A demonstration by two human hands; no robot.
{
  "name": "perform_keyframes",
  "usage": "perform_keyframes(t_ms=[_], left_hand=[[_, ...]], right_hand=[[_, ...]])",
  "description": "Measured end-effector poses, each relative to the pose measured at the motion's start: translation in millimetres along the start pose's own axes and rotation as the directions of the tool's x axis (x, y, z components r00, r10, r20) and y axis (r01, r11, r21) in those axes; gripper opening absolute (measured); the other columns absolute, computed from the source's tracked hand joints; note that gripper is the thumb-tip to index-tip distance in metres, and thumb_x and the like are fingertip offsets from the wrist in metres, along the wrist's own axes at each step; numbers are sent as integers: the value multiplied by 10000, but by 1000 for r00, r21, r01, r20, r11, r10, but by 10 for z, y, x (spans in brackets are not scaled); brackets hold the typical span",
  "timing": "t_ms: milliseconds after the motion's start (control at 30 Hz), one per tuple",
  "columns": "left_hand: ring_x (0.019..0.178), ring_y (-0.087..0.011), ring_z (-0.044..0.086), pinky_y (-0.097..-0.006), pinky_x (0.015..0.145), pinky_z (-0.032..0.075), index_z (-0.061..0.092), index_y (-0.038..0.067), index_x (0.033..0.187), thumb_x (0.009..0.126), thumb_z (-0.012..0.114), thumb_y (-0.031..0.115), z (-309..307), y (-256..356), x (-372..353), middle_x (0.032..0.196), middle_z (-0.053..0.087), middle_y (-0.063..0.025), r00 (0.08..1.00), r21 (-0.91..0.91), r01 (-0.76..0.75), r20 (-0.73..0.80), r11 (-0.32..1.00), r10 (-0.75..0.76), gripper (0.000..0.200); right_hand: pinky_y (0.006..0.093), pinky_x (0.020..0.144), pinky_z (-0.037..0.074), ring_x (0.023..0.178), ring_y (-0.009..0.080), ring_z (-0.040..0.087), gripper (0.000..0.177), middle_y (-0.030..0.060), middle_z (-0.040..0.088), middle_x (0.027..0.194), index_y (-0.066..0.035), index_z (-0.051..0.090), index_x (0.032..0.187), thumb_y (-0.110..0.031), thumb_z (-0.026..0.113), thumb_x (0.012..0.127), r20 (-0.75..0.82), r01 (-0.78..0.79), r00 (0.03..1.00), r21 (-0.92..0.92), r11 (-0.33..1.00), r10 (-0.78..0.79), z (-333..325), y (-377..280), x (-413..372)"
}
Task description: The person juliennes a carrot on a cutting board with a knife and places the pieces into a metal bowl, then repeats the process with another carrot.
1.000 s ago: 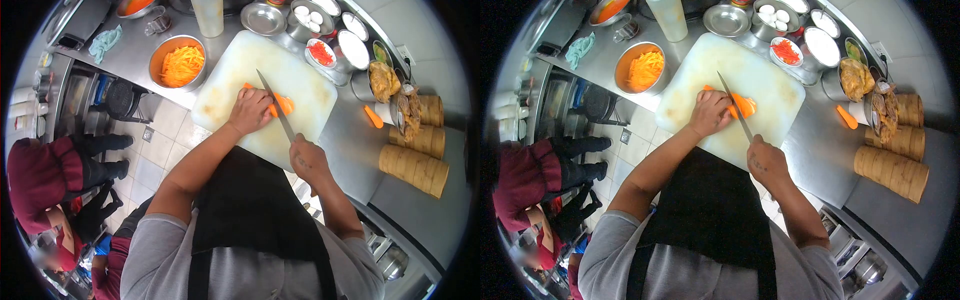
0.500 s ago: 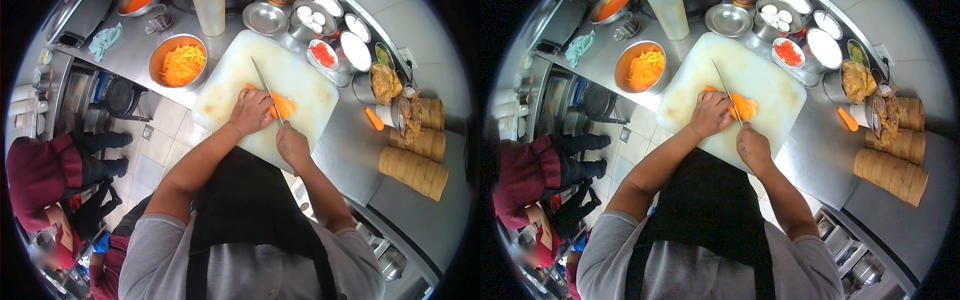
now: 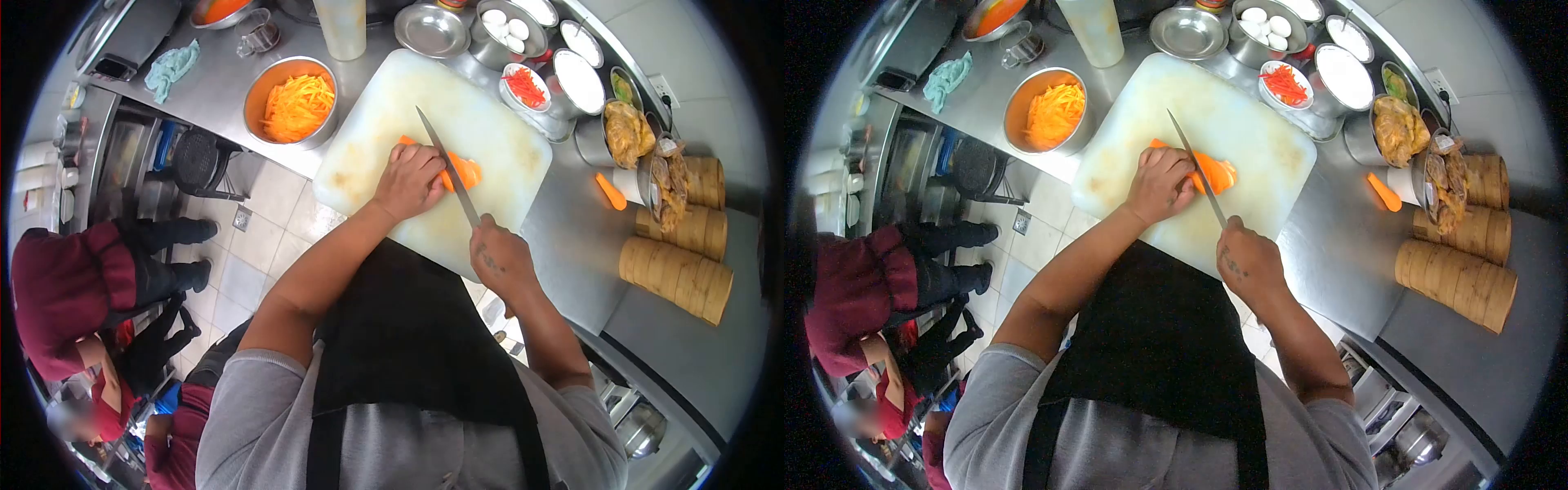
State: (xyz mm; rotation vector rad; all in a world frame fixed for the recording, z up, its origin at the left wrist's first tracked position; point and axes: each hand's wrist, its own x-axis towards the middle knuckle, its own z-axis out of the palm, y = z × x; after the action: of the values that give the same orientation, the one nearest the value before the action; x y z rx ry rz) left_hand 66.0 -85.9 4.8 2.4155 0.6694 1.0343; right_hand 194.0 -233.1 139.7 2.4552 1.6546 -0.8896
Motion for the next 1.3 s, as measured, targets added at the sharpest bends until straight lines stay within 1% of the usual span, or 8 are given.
perform_keyframes(t_ms=[133, 200, 333, 733, 800, 900, 1000, 1300], left_hand=[[1012, -238, 570, -422, 941, 414, 632, 103, 958, 732, 680, 123, -1, -7, 13, 1050, 608, -46, 1000, 5, -1, 17, 1000, 1, 232], [1014, -239, 570, -425, 940, 415, 631, 102, 963, 736, 679, 123, 12, 4, 6, 1051, 606, -49, 1000, 15, 0, 12, 1000, 0, 233], [1017, -242, 569, -423, 944, 415, 629, 99, 972, 739, 676, 123, 9, -18, -16, 1049, 605, -52, 1000, 7, -11, 10, 1000, 11, 239], [1014, -254, 564, -409, 928, 406, 638, 110, 994, 717, 697, 111, 34, -47, -17, 1075, 615, -29, 1000, -2, -8, 2, 1000, 8, 284], [1015, -253, 564, -409, 927, 405, 638, 112, 996, 716, 697, 114, 28, -50, -14, 1074, 615, -31, 1000, -8, -9, 6, 1000, 9, 286], [1014, -255, 565, -410, 936, 404, 637, 112, 1004, 717, 705, 115, 50, -36, -24, 1076, 612, -34, 1000, -6, 7, 10, 1000, -7, 294], [1027, -264, 559, -415, 951, 405, 636, 108, 1010, 730, 709, 123, 36, -60, -42, 1091, 607, -43, 1000, 2, -20, 8, 1000, 20, 290], [1034, -275, 543, -439, 955, 400, 645, 127, 1012, 747, 702, 135, -30, -111, 4, 1051, 583, -46, 997, -13, -28, 67, 1000, 29, 271]], right_hand=[[526, 725, 536, 751, 442, 681, 207, 262, 676, 775, 29, 529, 976, -163, 455, 999, -24, 69, 997, 29, 997, -68, 283, 123, 179], [523, 721, 537, 759, 438, 683, 206, 250, 685, 797, 28, 527, 986, -168, 463, 993, -134, 89, 987, 10, 996, -87, 536, 111, 543], [524, 713, 533, 760, 431, 683, 222, 245, 687, 807, 20, 523, 992, -192, 458, 1003, -132, 64, 989, -4, 998, -64, 452, 150, 577], [531, 708, 527, 772, 435, 679, 221, 273, 673, 795, 12, 512, 953, -198, 469, 1008, 37, 19, 999, 5, 1000, -20, -26, 72, 17], [531, 716, 528, 760, 438, 676, 223, 273, 674, 799, 13, 527, 955, -200, 482, 1001, -64, 144, 988, 71, 987, -139, 106, 163, 64], [533, 725, 527, 757, 439, 677, 239, 262, 679, 800, 14, 544, 962, -219, 498, 992, -187, 175, 970, 98, 980, -155, 571, 156, 585], [532, 736, 525, 764, 437, 679, 256, 254, 686, 812, 11, 559, 974, -236, 495, 995, -128, 19, 992, 32, 999, -15, 585, 80, 720], [541, 700, 513, 711, 445, 664, 252, 234, 671, 753, 0, 535, 984, -236, 455, 1021, -223, 68, 974, 80, 994, -49, 459, 41, 545]])
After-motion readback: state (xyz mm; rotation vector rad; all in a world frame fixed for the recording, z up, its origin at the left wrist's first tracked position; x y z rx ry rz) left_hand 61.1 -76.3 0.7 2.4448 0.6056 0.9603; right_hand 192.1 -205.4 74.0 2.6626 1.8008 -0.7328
